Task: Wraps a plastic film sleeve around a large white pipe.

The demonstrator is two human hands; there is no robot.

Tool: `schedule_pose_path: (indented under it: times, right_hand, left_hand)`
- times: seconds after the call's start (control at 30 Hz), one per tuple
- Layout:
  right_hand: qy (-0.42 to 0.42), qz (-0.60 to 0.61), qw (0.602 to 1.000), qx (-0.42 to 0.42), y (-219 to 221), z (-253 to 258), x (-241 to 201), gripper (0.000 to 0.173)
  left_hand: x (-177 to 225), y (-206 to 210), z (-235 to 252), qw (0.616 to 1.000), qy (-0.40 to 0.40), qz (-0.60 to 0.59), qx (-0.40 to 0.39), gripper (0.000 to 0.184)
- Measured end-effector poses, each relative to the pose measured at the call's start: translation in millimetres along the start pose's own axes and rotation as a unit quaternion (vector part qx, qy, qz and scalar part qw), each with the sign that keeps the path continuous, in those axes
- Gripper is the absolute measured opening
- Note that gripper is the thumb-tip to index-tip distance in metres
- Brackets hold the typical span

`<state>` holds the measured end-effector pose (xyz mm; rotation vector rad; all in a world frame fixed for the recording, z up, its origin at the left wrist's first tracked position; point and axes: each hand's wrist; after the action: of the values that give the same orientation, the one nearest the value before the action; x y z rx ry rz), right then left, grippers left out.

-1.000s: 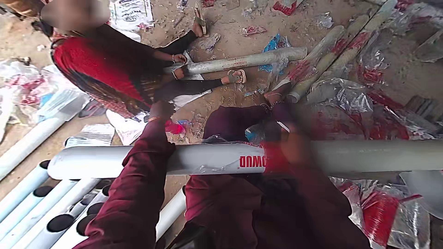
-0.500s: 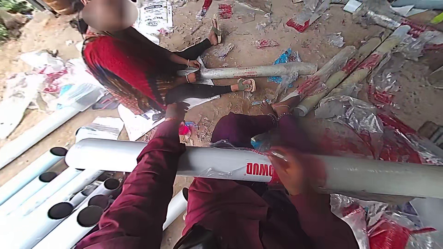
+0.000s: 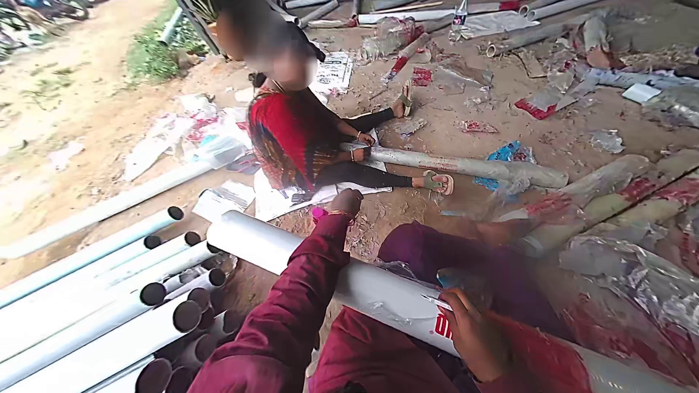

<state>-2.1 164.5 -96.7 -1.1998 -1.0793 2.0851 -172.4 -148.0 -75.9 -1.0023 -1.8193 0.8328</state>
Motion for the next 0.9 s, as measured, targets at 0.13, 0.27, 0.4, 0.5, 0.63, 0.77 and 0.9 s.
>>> schedule_pose_path:
  times: [0.13,0.27,0.4,0.5,0.63,0.77,0.9]
  right_hand:
    - [0.016,0.0,0.994,-0.107,-15,5,-9,0.018]
    - [0.028,0.056,0.985,-0.162,-25,5,-4,0.018]
    - [0.011,0.151,0.985,-0.082,-12,1,5,0.02]
    - [-0.008,0.138,0.99,-0.022,1,-10,10,0.022]
    - [-0.036,-0.002,0.996,0.084,12,-14,4,0.014]
    - [-0.053,-0.124,0.984,0.118,22,-20,0,0.014]
    - [-0.036,-0.079,0.996,0.033,6,-25,-8,0.017]
  left_hand:
    - [6,-7,-4,0.999,-0.013,0.022,-0.029,0.035]
    - [5,-1,-2,1.0,-0.007,0.022,-0.018,0.035]
    - [2,-8,-4,0.999,-0.009,0.004,0.042,0.036]
    - [8,-2,-3,0.998,0.034,0.014,0.048,0.034]
    - [10,7,-2,0.996,0.076,0.049,0.017,0.034]
    - [6,9,0,0.996,0.048,0.072,0.009,0.035]
    - [4,4,-6,0.998,0.028,0.053,0.034,0.034]
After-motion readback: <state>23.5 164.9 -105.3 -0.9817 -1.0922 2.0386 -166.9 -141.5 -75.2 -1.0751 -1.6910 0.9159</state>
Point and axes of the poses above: each hand's wrist, its own z-axis towards the middle knuckle, its own y-axis out of the palm, x = y × z
